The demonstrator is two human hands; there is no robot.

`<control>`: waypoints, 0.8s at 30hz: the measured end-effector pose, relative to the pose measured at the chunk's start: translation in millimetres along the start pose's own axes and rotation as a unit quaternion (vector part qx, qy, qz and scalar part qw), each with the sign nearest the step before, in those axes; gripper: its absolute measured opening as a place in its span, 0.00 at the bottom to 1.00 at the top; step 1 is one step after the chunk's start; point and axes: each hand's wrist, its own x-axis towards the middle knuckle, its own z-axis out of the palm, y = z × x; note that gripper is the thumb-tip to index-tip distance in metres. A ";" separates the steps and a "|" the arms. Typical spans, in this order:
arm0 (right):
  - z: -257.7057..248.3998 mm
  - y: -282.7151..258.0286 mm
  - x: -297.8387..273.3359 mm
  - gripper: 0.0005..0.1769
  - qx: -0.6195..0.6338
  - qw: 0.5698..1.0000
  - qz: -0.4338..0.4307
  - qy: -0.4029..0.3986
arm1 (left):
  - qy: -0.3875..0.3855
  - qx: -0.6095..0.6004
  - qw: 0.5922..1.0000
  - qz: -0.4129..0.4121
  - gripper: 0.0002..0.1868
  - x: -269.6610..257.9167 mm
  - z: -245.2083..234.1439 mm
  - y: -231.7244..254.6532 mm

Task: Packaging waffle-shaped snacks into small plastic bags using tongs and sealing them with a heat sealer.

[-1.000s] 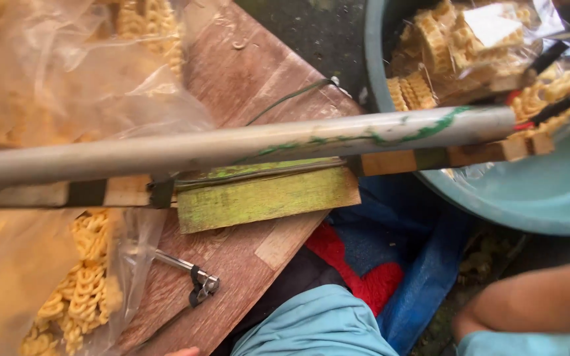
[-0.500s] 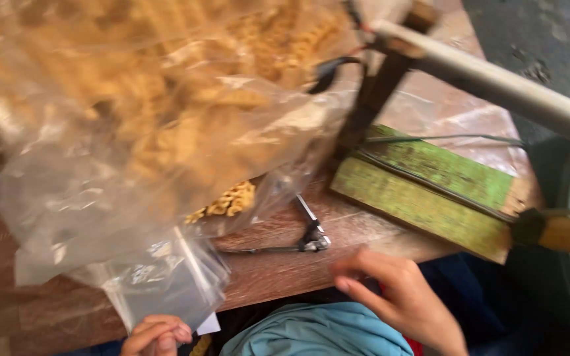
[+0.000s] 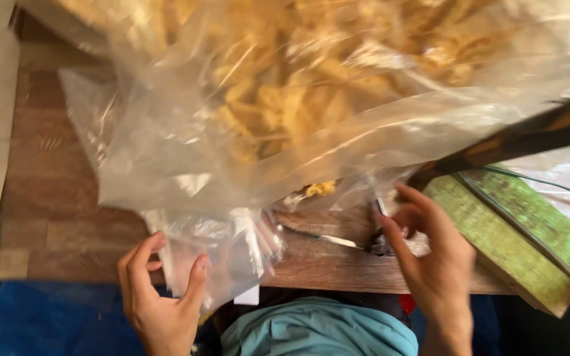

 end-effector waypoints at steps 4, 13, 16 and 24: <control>-1.1 -18.8 -31.8 0.06 0.089 0.986 -0.066 -0.122 | -0.072 0.004 0.997 0.018 0.16 -6.2 -11.4 -8.0; 111.4 -78.1 -25.2 0.20 0.025 0.895 -0.361 -0.260 | -0.095 -0.072 0.993 0.027 0.10 -11.9 -17.6 3.3; 109.2 -77.0 -20.5 0.17 0.013 0.894 -0.373 -0.247 | -0.125 -0.025 0.991 0.031 0.16 -15.5 -25.9 -8.5; 113.4 -76.2 -22.5 0.07 0.041 0.907 -0.351 -0.228 | -0.181 0.015 0.983 0.017 0.40 -16.0 -30.3 -11.0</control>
